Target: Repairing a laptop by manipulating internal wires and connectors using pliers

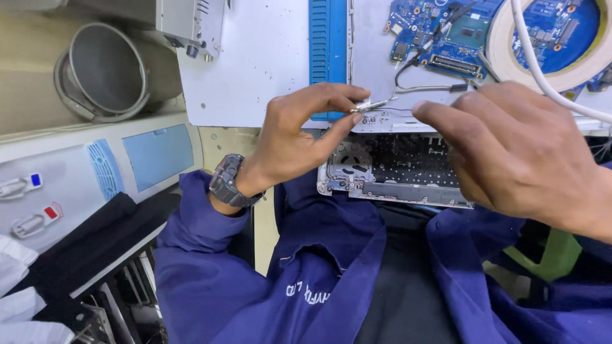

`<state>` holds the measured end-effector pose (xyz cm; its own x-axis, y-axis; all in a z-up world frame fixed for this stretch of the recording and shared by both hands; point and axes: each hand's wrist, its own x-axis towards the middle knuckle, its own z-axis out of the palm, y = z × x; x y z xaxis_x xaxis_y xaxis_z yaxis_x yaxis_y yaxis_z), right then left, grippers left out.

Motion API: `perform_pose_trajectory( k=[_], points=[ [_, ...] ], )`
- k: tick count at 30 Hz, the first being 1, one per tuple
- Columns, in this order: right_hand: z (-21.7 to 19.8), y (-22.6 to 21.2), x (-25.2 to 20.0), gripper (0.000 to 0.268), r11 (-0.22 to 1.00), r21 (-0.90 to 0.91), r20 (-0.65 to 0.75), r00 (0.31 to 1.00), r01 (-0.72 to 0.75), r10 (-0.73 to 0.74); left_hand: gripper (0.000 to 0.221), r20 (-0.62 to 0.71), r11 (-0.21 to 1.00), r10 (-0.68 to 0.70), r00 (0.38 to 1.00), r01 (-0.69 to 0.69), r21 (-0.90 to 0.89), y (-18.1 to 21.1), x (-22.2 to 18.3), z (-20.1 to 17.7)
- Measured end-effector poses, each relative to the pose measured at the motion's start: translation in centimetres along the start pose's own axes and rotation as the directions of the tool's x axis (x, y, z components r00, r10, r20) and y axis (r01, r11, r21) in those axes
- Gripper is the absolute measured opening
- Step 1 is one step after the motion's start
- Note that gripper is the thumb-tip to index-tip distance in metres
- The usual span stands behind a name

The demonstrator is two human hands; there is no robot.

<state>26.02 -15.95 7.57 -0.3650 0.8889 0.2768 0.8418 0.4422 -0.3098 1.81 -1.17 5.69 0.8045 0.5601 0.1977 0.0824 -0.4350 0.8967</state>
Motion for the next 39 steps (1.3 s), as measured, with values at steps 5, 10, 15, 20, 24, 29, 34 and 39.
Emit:
perform_pose_trajectory(
  k=[5,10,15,20,24,29,34,39],
  points=[
    [1.0,0.1,0.4,0.033,0.957,-0.288,-0.007,1.000,-0.026,0.025,0.013,0.102,0.871,-0.266,0.959,0.284,-0.400,0.4,1.1,2.4],
    [1.0,0.7,0.1,0.040,0.970,-0.234,-0.043,0.998,-0.059,0.050,0.017,0.251,0.380,-0.475,0.843,0.454,-0.806,-0.7,1.9,4.3],
    [1.4,2.1,-0.3,0.064,0.977,0.118,0.047,0.984,-0.177,0.173,0.025,0.268,0.317,-0.424,0.865,0.420,-0.851,-0.9,1.1,4.0],
    [0.5,1.8,0.0,0.078,0.915,0.356,0.079,0.982,-0.191,0.174,0.025,0.213,0.553,-0.346,0.914,0.382,-0.740,-1.4,1.1,2.5],
    [-1.1,1.0,-0.6,0.073,0.938,0.217,0.028,0.962,-0.270,0.271,0.026,0.085,0.929,-0.153,0.984,0.173,-0.327,-0.9,1.5,-0.4],
    [-1.6,1.0,-0.4,0.060,0.947,0.238,0.045,0.977,-0.215,0.211,0.030,0.143,0.993,-0.078,0.987,0.063,0.104,-1.5,1.2,-2.3],
    [-1.6,1.0,-0.1,0.070,0.952,0.247,0.067,0.983,-0.181,0.169,0.015,0.139,0.947,-0.099,0.985,0.050,0.316,-2.5,1.4,-2.0],
    [-1.4,1.0,-0.1,0.071,0.948,0.261,0.054,0.983,-0.183,0.175,0.018,0.160,0.922,-0.185,0.970,0.115,0.371,-3.0,1.0,-1.2]
  ],
)
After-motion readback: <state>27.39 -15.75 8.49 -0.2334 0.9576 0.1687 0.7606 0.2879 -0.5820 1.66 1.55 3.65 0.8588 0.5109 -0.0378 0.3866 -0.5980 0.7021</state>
